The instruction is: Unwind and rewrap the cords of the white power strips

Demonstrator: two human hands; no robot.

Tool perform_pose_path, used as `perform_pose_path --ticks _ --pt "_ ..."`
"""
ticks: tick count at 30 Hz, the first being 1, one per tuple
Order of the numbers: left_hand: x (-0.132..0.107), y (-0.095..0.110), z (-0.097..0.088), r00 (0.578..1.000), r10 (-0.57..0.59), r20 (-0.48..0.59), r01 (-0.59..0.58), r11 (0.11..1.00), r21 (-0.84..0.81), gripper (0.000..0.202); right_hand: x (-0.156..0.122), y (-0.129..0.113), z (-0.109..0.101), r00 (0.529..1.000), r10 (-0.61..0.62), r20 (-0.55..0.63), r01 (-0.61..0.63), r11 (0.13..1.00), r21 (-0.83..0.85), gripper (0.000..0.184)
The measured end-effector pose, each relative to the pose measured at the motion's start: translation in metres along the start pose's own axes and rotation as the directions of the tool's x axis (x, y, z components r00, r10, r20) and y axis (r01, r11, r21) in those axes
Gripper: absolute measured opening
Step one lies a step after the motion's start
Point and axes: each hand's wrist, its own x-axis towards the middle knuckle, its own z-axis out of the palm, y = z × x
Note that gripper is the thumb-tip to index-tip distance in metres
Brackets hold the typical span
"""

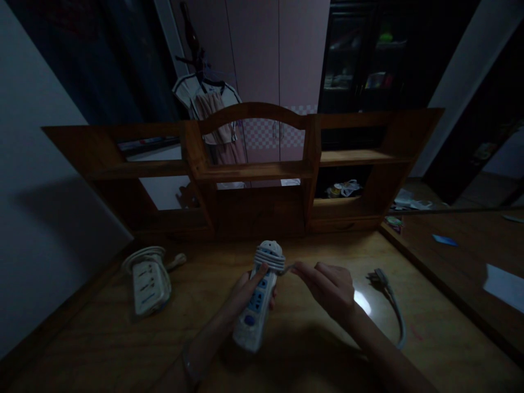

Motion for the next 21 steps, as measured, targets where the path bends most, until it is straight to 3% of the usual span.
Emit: perform_pose_path --ticks 5,13,17,21 --pt "0.000 0.006 0.003 0.996 -0.090 0.002 0.090 0.991 -0.095 0.058 0.006 0.009 -0.006 0.992 0.098 -0.085 -0.106 0.990 -0.094 0.019" --pt "-0.009 0.012 0.001 0.979 -0.135 0.153 0.167 0.960 -0.223 0.055 0.009 0.017 -0.013 0.969 0.157 -0.193 -0.177 0.980 -0.093 0.025" --pt "-0.005 0.012 0.000 0.988 -0.124 0.095 0.147 0.943 -0.299 0.054 0.004 0.011 -0.009 0.993 0.067 -0.100 -0.078 0.990 -0.114 0.029" --pt "-0.002 0.013 -0.004 0.993 -0.115 -0.030 0.103 0.956 -0.273 0.057 -0.003 0.002 -0.003 0.996 -0.088 0.013 0.089 0.996 -0.021 0.044"
